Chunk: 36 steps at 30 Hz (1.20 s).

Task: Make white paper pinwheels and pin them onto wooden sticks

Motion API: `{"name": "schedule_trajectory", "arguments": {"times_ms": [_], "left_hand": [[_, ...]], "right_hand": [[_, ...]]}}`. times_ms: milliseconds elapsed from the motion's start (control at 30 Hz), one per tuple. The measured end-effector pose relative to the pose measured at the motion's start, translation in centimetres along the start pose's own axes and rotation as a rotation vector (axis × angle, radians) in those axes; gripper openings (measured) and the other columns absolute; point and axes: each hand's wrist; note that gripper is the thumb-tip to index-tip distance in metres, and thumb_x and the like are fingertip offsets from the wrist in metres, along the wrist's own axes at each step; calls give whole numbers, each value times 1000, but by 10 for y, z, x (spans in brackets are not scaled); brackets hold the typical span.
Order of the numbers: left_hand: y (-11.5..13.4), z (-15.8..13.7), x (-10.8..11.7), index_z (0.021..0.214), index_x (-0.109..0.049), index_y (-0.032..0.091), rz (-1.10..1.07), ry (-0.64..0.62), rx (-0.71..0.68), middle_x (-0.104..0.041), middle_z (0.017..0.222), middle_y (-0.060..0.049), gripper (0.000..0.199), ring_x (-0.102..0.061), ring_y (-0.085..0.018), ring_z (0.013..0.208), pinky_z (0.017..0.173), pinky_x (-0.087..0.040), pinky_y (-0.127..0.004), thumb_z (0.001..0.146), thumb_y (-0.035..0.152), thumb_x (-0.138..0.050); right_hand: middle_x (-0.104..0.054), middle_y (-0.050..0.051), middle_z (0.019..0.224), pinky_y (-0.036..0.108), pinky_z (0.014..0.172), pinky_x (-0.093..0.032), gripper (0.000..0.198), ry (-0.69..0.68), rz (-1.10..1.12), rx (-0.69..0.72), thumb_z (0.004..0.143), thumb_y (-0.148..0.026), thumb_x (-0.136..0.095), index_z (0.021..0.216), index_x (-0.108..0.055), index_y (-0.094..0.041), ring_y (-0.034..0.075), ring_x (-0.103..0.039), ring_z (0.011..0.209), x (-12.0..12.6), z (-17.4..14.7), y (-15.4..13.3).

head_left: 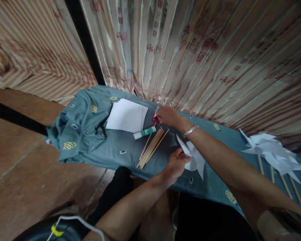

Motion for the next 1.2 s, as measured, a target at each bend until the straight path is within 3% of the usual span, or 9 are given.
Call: {"name": "schedule_trajectory", "arguments": {"times_ms": [367, 600, 967, 1200], "left_hand": [[1, -2, -3, 90, -70, 16, -34, -9, 19, -73, 80, -4, 30, -66, -18, 80, 81, -47, -30, 62, 7, -68], [1, -4, -5, 84, -69, 16, -31, 5, 4, -72, 77, -3, 25, -64, -18, 80, 81, -46, -30, 61, 7, -67], [-2, -2, -3, 85, -69, 16, -60, -3, -1, -68, 72, -1, 33, -60, -16, 74, 76, -43, -28, 53, 12, -76], [-3, -2, -3, 86, -69, 16, -56, 2, -8, -70, 76, -3, 30, -63, -19, 79, 78, -46, -31, 57, 9, -72]], "right_hand": [[-75, 10, 105, 28, 82, -44, 30, -24, 78, -32, 87, -13, -49, 102, -75, -15, 21, -67, 97, -5, 0, 13], [-75, 21, 100, 36, 82, -47, 28, -56, 22, -59, 84, -13, -52, 97, -76, -8, 30, -68, 98, 3, 0, 1], [-74, 24, 100, 36, 85, -47, 30, -12, 36, -110, 90, -13, -46, 95, -74, -6, 31, -67, 101, -7, 0, -7], [-73, 25, 101, 40, 90, -46, 31, 78, 89, -141, 91, -13, -45, 95, -74, -5, 33, -65, 103, -9, -3, -8]]}}
Point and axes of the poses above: each hand's wrist, its own z-axis towards the middle knuckle, its own x-axis out of the back of the hand, y = z × x
